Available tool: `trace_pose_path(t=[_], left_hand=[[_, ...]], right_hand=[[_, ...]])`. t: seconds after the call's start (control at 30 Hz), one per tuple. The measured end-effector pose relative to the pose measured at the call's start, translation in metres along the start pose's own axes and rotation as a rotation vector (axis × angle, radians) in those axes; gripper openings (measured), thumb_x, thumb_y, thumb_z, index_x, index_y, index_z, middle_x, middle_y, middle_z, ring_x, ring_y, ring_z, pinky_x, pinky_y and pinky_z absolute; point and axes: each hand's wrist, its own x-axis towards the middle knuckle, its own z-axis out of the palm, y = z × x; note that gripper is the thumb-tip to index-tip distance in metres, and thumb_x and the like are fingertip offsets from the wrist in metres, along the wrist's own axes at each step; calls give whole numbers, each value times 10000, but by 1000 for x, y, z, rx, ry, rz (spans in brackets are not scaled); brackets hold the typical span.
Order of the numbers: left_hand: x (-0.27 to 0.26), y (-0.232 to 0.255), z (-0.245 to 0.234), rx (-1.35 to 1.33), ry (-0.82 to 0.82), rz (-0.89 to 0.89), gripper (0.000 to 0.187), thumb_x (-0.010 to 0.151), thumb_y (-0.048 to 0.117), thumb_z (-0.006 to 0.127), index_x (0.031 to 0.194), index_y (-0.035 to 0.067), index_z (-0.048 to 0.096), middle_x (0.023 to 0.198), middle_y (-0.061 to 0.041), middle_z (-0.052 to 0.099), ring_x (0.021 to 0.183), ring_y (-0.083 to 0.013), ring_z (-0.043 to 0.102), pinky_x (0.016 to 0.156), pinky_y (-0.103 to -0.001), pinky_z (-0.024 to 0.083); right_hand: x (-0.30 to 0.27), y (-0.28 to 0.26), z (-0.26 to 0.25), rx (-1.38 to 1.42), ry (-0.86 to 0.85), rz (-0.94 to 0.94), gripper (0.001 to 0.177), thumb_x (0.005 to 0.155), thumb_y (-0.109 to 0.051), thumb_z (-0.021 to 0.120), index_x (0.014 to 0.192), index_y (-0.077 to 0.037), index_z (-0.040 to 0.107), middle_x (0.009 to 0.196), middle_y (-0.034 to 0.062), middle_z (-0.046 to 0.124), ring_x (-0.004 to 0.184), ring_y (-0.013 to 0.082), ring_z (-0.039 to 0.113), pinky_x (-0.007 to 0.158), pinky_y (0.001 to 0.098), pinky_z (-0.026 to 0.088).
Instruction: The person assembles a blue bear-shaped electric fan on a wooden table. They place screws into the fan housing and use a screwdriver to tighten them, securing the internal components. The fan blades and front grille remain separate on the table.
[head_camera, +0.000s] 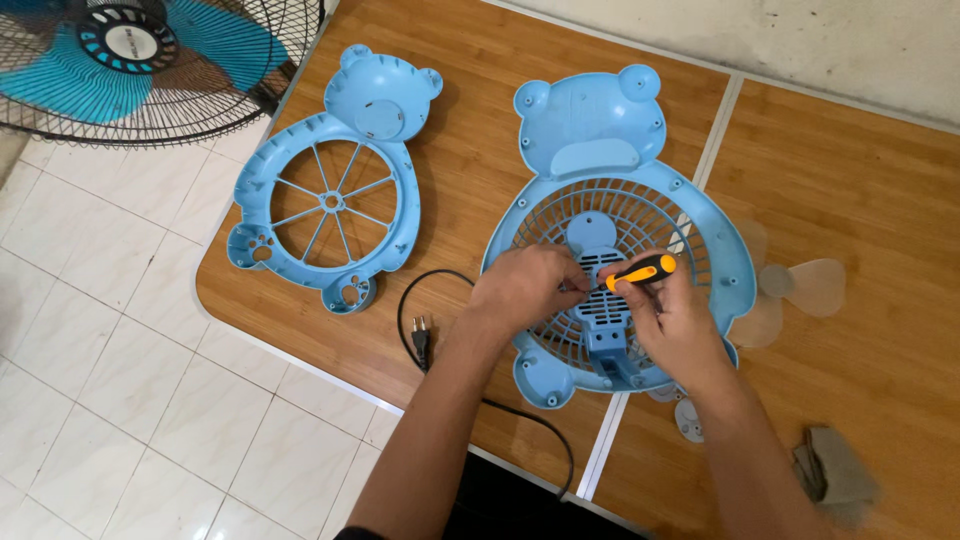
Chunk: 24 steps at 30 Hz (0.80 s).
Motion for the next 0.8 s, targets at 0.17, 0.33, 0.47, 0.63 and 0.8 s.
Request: trace_pose_path(t=[0.17,0.33,0.47,0.63,0.8], left_hand=[[-1,-2,3,-15,29,18,138,762,273,808,874,193,810,939,-26,744,917,-259,718,776,-421,565],[-2,0,5,-11,-7,-56,138,770,284,802,883,204,810,964,-15,752,917,-250,723,783,-419,567],[0,1,5,-15,6,-49,142,749,280,812,871,208,811,940,-16,761,908,-246,727,786,-416,572],[-1,8,4,137,35,54,215,735,271,808,924,170,804,1023,-55,736,1039,-276,684,918,-444,524],[-18,30,10,401,590,79,412,753,202,760,1136,77,676,1224,-139,629,1191,-364,607,1014,-503,480]], right_hand=[[-3,7,3,36,4,15,185,1040,-55,585,1186,-11,479,1145,112,716,1058,139,689,909,281,572],[-3,12,4,28,45,-26,244,1014,-40,625,1194,-15,461,1145,107,721,1061,148,709,872,281,589],[-2,13,4,71,67,-54,270,994,-19,644,1202,-9,471,1180,115,696,1082,161,703,887,290,589],[-5,16,1,56,73,-50,396,984,3,670,1308,-13,444,1136,140,715,1058,171,713,887,304,598],[-5,18,-4,111,95,-282,651,969,23,692,1498,-60,322,1181,150,688,1107,174,712,974,318,608]])
